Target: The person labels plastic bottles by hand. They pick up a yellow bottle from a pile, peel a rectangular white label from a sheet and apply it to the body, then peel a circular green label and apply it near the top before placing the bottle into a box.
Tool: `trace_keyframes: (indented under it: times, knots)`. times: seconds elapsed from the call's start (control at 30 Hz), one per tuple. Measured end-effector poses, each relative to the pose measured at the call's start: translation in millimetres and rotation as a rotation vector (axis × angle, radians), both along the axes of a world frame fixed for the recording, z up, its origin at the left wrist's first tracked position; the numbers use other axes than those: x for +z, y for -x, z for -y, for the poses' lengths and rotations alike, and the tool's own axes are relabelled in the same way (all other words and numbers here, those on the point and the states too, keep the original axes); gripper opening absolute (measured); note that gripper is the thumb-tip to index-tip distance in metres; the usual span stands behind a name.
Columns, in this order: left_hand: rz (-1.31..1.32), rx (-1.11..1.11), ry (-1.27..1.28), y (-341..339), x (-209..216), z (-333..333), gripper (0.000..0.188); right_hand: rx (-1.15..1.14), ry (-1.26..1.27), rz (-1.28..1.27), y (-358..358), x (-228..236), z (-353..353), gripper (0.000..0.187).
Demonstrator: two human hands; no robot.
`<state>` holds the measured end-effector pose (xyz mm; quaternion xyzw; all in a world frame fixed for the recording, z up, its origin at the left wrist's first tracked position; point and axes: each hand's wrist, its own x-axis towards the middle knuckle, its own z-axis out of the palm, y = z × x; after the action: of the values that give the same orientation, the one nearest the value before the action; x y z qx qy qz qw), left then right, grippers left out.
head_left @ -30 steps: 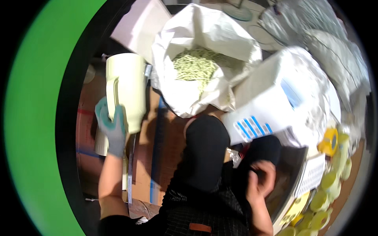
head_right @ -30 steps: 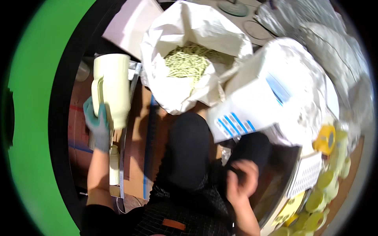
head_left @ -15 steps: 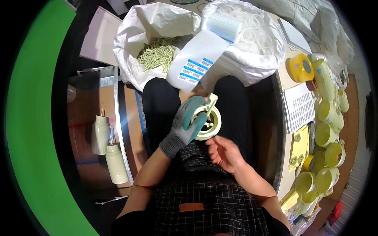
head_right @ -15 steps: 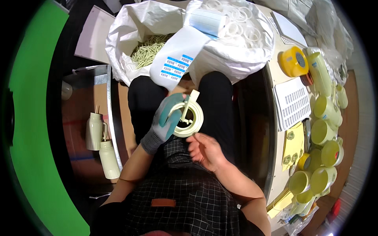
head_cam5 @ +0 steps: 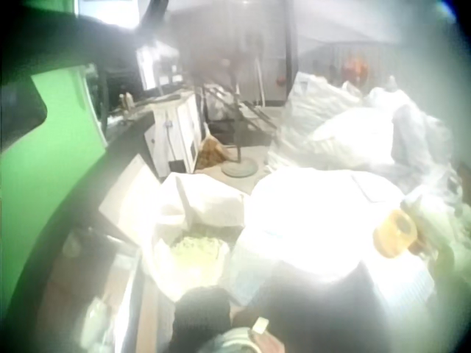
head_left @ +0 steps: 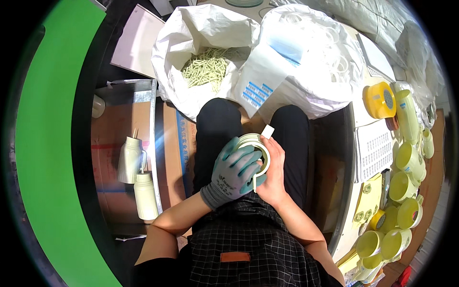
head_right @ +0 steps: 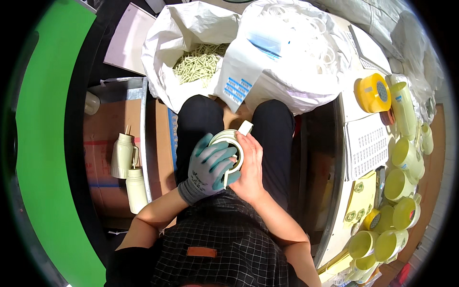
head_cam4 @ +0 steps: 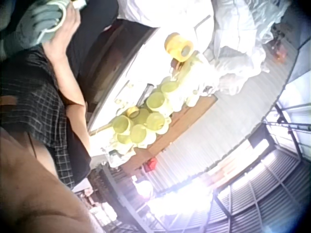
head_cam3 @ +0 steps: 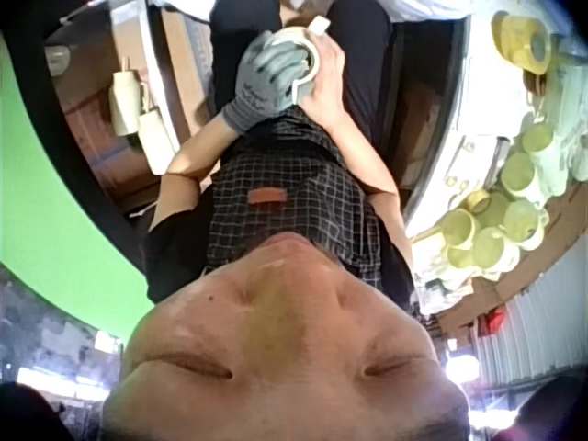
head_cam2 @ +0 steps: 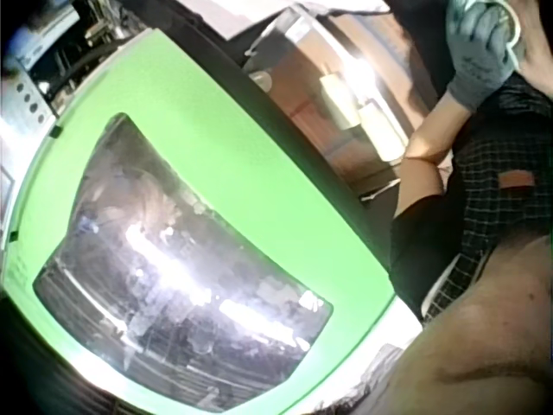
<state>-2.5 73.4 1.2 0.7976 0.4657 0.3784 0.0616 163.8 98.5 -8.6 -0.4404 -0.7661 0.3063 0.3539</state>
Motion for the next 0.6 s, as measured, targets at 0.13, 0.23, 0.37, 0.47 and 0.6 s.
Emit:
trace_keyframes:
  times: [0.13,0.23,0.37,0.47,0.6]
  knots:
    - [-0.13,0.018,0.112,2,5,7,0.03,-0.001,0.059,-0.046,0,0,4,0.089]
    - [-0.21,0.003,0.165,6,13,0,0.035,0.036,0.043,-0.131,5,0,-2,0.091]
    - [-0.121,0.175,-0.055,26,2,9,0.043,0.172,0.064,-0.044,22,6,-11,0.086]
    - [0.04,0.398,-0.209,49,38,-21,0.103,0.327,-0.089,-0.274,60,21,-64,0.089]
    - [0.29,0.439,-0.043,82,38,-65,0.112,0.255,-0.375,-0.093,87,75,-115,0.09]
